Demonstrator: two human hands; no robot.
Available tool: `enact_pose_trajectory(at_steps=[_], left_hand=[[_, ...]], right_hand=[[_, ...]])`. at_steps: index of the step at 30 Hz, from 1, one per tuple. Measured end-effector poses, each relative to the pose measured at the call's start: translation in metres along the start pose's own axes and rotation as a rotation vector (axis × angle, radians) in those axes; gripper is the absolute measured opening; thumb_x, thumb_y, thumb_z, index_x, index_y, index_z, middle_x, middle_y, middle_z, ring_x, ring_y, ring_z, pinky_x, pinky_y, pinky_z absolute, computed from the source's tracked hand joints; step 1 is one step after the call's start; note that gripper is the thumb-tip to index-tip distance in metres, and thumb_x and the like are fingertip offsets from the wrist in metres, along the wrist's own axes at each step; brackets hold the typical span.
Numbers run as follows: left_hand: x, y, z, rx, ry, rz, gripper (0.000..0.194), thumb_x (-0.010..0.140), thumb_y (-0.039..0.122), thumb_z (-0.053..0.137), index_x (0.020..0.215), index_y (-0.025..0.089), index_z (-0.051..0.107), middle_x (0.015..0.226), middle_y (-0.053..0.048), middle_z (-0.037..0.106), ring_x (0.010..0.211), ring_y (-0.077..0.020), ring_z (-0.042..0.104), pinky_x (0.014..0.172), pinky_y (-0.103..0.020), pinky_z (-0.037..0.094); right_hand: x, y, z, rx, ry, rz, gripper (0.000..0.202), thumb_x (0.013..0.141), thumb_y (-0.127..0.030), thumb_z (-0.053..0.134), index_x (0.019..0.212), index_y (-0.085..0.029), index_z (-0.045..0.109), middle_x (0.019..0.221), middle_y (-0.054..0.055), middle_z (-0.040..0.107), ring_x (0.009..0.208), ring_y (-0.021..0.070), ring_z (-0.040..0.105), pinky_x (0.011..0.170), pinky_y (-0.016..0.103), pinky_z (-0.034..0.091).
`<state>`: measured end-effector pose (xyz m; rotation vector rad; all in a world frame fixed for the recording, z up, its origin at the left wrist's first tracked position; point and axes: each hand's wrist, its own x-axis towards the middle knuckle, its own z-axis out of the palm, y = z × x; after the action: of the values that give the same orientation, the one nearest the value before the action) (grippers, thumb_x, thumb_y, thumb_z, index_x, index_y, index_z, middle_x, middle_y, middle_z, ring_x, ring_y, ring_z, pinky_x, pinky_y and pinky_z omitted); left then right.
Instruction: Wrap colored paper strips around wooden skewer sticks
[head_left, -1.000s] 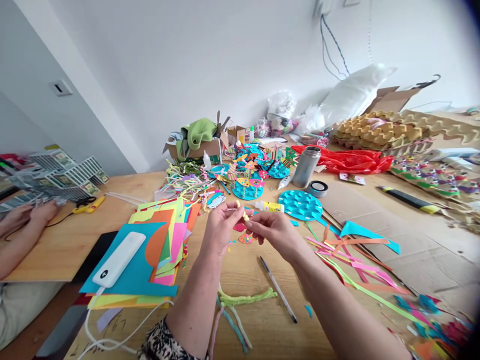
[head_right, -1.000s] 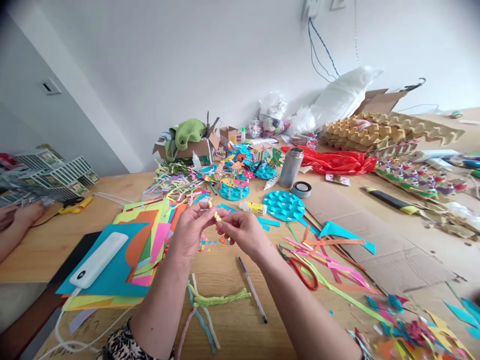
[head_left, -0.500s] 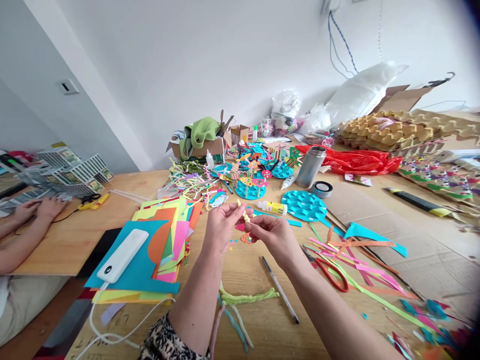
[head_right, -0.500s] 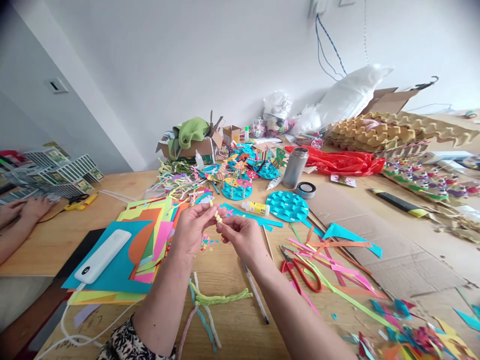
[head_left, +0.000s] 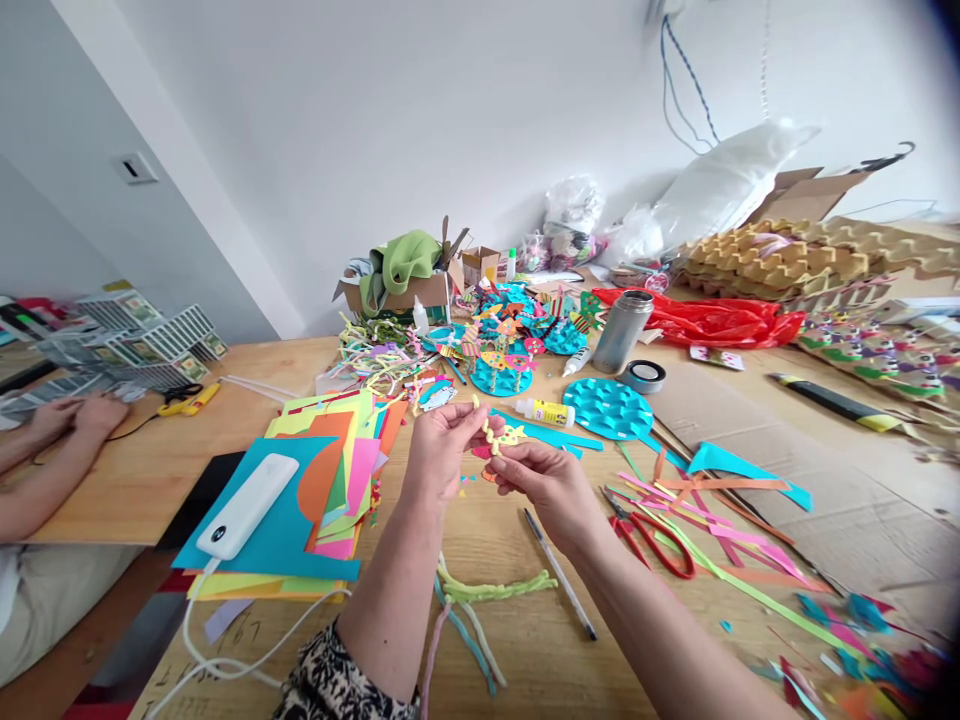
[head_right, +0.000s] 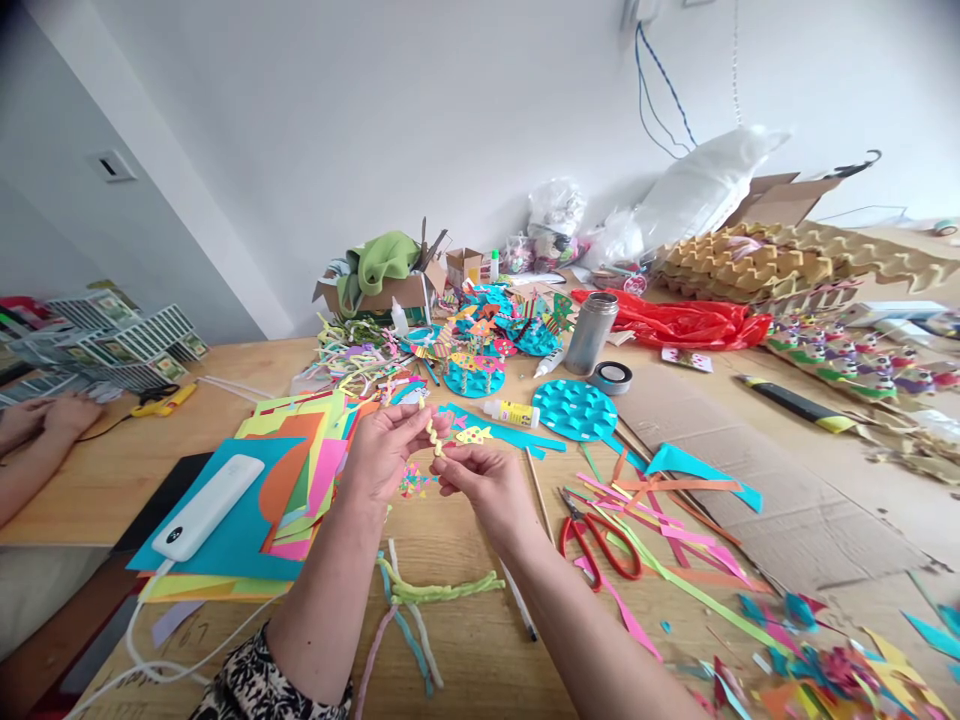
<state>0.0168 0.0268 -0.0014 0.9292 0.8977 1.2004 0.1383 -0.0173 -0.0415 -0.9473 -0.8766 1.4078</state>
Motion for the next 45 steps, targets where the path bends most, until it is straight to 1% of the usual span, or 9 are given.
enact_pose_trajectory(at_steps=[6, 13, 16, 20, 25, 28, 35, 41, 45], left_hand=[[0.001, -0.001, 0.000, -0.019, 0.031, 0.018, 0.028, 0.058, 0.031, 0.080, 0.070, 0.010, 0.068, 0.062, -0.007, 0.070, 0.059, -0.0169, 0.067, 0.056, -0.026, 0.051], [0.001, -0.002, -0.001, 0.000, 0.044, 0.031, 0.025, 0.060, 0.030, 0.079, 0.070, 0.011, 0.068, 0.062, -0.006, 0.070, 0.059, -0.0159, 0.066, 0.057, -0.025, 0.051], [0.001, -0.002, -0.001, 0.013, 0.031, 0.031, 0.024, 0.060, 0.030, 0.078, 0.070, 0.011, 0.068, 0.062, -0.005, 0.070, 0.059, -0.0157, 0.066, 0.058, -0.025, 0.051], [0.002, -0.002, -0.002, 0.027, 0.020, 0.027, 0.023, 0.060, 0.030, 0.078, 0.069, 0.012, 0.068, 0.061, -0.004, 0.069, 0.055, -0.0132, 0.063, 0.056, -0.025, 0.050], [0.002, -0.003, -0.001, 0.040, 0.010, 0.032, 0.023, 0.062, 0.031, 0.078, 0.069, 0.012, 0.069, 0.062, -0.004, 0.069, 0.054, -0.0120, 0.060, 0.055, -0.024, 0.049], [0.001, -0.003, -0.001, 0.058, 0.003, 0.021, 0.023, 0.063, 0.032, 0.078, 0.070, 0.012, 0.069, 0.063, -0.004, 0.069, 0.053, -0.0119, 0.060, 0.057, -0.024, 0.049], [0.001, -0.003, -0.002, 0.070, 0.005, 0.005, 0.024, 0.062, 0.032, 0.078, 0.070, 0.012, 0.069, 0.062, -0.005, 0.070, 0.053, -0.0123, 0.060, 0.056, -0.025, 0.048], [0.000, 0.000, -0.004, 0.069, 0.011, 0.039, 0.021, 0.063, 0.030, 0.077, 0.068, 0.012, 0.068, 0.061, -0.004, 0.069, 0.055, -0.0120, 0.061, 0.057, -0.024, 0.048], [0.000, 0.002, -0.005, 0.075, -0.027, 0.020, 0.023, 0.063, 0.030, 0.077, 0.070, 0.011, 0.068, 0.062, -0.005, 0.069, 0.057, -0.0132, 0.063, 0.058, -0.024, 0.048]], right_hand=[[-0.003, 0.007, 0.000, 0.141, 0.025, 0.102, 0.021, 0.055, -0.031, 0.086, 0.067, -0.018, 0.076, 0.062, 0.001, 0.069, 0.053, 0.0081, 0.057, 0.054, 0.021, 0.047], [-0.003, 0.011, 0.001, 0.207, -0.016, 0.159, 0.021, 0.057, -0.031, 0.086, 0.068, -0.017, 0.076, 0.062, 0.002, 0.070, 0.054, 0.0071, 0.057, 0.054, 0.019, 0.046], [-0.001, 0.009, 0.000, 0.203, -0.025, 0.166, 0.026, 0.060, -0.038, 0.083, 0.071, -0.016, 0.076, 0.067, 0.005, 0.072, 0.057, 0.0096, 0.059, 0.058, 0.022, 0.048], [0.001, 0.004, -0.003, 0.204, -0.009, 0.185, 0.034, 0.063, -0.047, 0.079, 0.073, -0.015, 0.074, 0.066, 0.006, 0.070, 0.058, 0.0119, 0.059, 0.056, 0.025, 0.047], [0.001, 0.005, -0.004, 0.156, -0.034, 0.155, 0.029, 0.062, -0.042, 0.081, 0.071, -0.015, 0.073, 0.067, 0.004, 0.068, 0.057, 0.0093, 0.055, 0.056, 0.023, 0.043], [0.001, 0.006, -0.002, 0.119, -0.062, 0.121, 0.025, 0.061, -0.039, 0.082, 0.068, -0.017, 0.072, 0.063, 0.001, 0.065, 0.056, 0.0087, 0.052, 0.056, 0.023, 0.040], [0.000, 0.007, -0.002, -0.001, -0.063, 0.068, 0.025, 0.061, -0.038, 0.081, 0.065, -0.017, 0.070, 0.060, 0.000, 0.061, 0.056, 0.0100, 0.048, 0.057, 0.025, 0.037], [0.000, 0.009, -0.005, -0.035, -0.137, 0.051, 0.024, 0.066, -0.038, 0.079, 0.064, -0.016, 0.069, 0.060, -0.001, 0.061, 0.058, 0.0100, 0.048, 0.059, 0.025, 0.036], [0.000, 0.007, -0.005, -0.029, -0.124, 0.050, 0.025, 0.064, -0.039, 0.079, 0.062, -0.017, 0.068, 0.060, 0.000, 0.062, 0.057, 0.0102, 0.048, 0.059, 0.026, 0.036]])
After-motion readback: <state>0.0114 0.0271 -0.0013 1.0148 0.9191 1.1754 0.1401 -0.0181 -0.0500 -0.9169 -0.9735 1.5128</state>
